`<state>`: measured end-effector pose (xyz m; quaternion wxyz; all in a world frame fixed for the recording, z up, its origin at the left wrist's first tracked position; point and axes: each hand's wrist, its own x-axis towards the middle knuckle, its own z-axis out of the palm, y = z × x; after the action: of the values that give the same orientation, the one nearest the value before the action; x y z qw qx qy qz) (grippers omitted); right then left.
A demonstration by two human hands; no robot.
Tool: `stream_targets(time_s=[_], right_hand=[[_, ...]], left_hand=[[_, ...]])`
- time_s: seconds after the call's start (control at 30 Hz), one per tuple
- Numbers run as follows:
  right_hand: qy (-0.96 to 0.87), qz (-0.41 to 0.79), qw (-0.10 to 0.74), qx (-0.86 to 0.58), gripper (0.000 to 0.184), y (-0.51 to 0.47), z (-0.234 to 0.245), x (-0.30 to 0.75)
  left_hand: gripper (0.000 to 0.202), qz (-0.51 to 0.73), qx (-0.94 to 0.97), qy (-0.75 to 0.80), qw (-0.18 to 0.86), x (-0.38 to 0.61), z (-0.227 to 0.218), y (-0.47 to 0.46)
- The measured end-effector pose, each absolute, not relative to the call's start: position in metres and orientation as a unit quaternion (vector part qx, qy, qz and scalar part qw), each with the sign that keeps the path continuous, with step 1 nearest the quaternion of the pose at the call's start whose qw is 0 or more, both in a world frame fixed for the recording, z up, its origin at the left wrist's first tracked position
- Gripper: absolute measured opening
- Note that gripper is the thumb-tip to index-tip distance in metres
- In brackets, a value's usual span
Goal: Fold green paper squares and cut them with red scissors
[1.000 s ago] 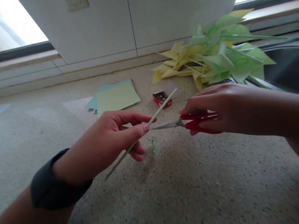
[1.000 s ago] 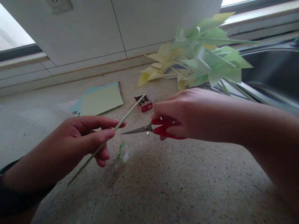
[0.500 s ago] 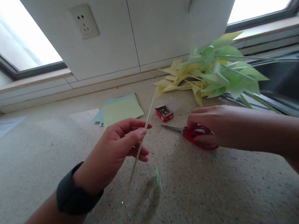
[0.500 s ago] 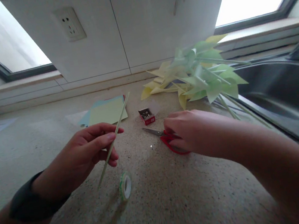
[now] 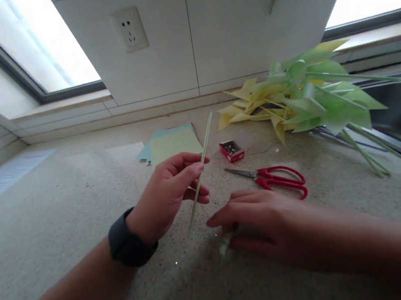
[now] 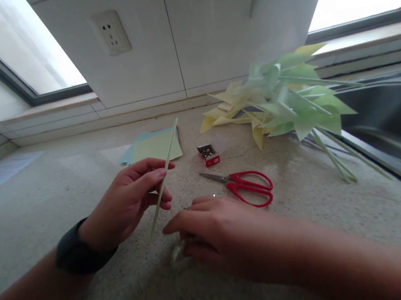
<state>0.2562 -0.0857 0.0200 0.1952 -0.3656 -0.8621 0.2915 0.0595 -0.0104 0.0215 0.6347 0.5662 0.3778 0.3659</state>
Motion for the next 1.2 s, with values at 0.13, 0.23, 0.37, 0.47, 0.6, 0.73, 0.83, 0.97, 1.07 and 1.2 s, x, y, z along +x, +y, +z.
stream_targets(time_s=[0.13, 0.23, 0.37, 0.47, 0.6, 0.73, 0.83, 0.97, 1.07, 1.2], right_hand=[[-0.816, 0.298, 0.246, -0.430, 0.030, -0.079, 0.015, 0.267], [-0.786, 0.262, 0.280, -0.485, 0.022, -0.069, 0.012, 0.278], [-0.735, 0.171, 0.300, -0.583, 0.019, -0.053, 0.014, 0.304], [-0.713, 0.084, 0.258, -0.646, 0.022, -0.044, 0.018, 0.321], [-0.723, 0.059, 0.222, -0.652, 0.019, -0.039, 0.018, 0.331], [-0.730, 0.043, 0.206, -0.650, 0.016, -0.036, 0.012, 0.333], [-0.728, 0.036, 0.209, -0.652, 0.015, -0.035, 0.011, 0.333], [-0.717, 0.015, 0.239, -0.655, 0.019, -0.040, 0.019, 0.327], [-0.709, 0.072, 0.288, -0.640, 0.026, -0.049, 0.027, 0.310], [-0.648, 0.388, 0.410, -0.511, 0.032, -0.065, 0.030, 0.280]], left_hand=[[0.018, 0.362, 0.564, 0.374, 0.641, 0.060, 0.020, -0.010], [0.017, 0.365, 0.562, 0.371, 0.643, 0.059, 0.020, -0.010], [0.016, 0.365, 0.557, 0.369, 0.648, 0.059, 0.020, -0.010], [0.015, 0.360, 0.552, 0.365, 0.658, 0.060, 0.021, -0.012], [0.019, 0.349, 0.545, 0.356, 0.674, 0.063, 0.022, -0.017], [0.017, 0.346, 0.534, 0.337, 0.694, 0.066, 0.021, -0.023], [0.015, 0.349, 0.523, 0.315, 0.711, 0.067, 0.019, -0.026], [0.011, 0.360, 0.511, 0.298, 0.722, 0.071, 0.019, -0.030], [0.013, 0.373, 0.495, 0.298, 0.726, 0.075, 0.019, -0.034], [0.014, 0.375, 0.502, 0.281, 0.727, 0.079, 0.016, -0.039]])
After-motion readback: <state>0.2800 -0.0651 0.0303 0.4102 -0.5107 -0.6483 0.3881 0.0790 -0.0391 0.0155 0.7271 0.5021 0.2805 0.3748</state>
